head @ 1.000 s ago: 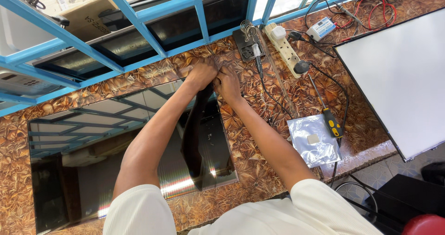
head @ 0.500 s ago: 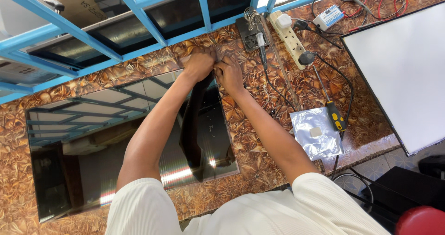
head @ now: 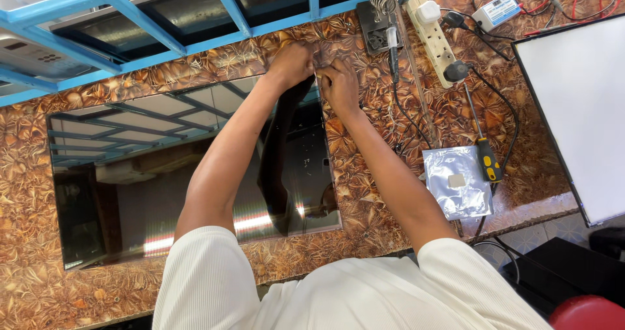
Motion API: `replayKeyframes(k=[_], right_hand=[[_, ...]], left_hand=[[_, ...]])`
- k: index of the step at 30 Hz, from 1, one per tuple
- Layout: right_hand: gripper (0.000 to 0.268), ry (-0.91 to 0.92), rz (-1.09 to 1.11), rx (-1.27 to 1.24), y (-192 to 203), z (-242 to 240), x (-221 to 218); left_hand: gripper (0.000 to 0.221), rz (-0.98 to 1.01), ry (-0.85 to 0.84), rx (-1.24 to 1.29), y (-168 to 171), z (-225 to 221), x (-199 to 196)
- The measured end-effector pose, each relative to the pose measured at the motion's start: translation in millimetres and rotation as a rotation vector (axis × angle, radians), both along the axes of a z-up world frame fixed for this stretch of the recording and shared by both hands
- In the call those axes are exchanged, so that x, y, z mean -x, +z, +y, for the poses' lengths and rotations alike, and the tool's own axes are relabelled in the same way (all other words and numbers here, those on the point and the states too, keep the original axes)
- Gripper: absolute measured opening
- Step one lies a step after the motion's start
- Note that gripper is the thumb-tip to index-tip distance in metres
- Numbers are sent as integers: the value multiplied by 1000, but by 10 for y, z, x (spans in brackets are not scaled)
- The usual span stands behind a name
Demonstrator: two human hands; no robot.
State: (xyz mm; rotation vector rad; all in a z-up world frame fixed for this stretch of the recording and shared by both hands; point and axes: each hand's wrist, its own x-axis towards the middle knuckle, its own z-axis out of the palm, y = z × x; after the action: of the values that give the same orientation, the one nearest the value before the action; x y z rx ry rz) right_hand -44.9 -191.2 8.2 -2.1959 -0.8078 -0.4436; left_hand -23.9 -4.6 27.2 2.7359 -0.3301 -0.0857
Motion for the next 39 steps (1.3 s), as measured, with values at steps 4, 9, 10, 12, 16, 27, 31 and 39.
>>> replayKeyframes(k=[4, 9, 10, 12, 16, 27, 31, 39], right_hand=[[27, 7, -2, -13, -1, -3, -8], [27, -1, 85, -43, 15, -6, -7], [27, -1, 84, -44, 21, 5, -29], [23, -54, 147, -62, 18, 11, -48], [20, -108, 229, -85, 118, 93, -95], [9, 65, 141, -123, -119, 247, -359], [4, 115, 168, -150, -44, 212, -356], [5, 148, 269, -289, 15, 148, -316]], left_hand=[[5, 20, 27, 31, 82, 33, 38], [12, 15, 80, 187, 49, 80, 67], [12, 14, 80, 186, 38, 100, 53], [14, -37, 64, 263, -1, 124, 47], [10, 43, 151, 232, -20, 121, 23], [14, -9, 205, 204, -79, 143, 96], [16, -61, 227, 299, -554, 175, -87], [14, -147, 206, 489, -332, 39, 185]])
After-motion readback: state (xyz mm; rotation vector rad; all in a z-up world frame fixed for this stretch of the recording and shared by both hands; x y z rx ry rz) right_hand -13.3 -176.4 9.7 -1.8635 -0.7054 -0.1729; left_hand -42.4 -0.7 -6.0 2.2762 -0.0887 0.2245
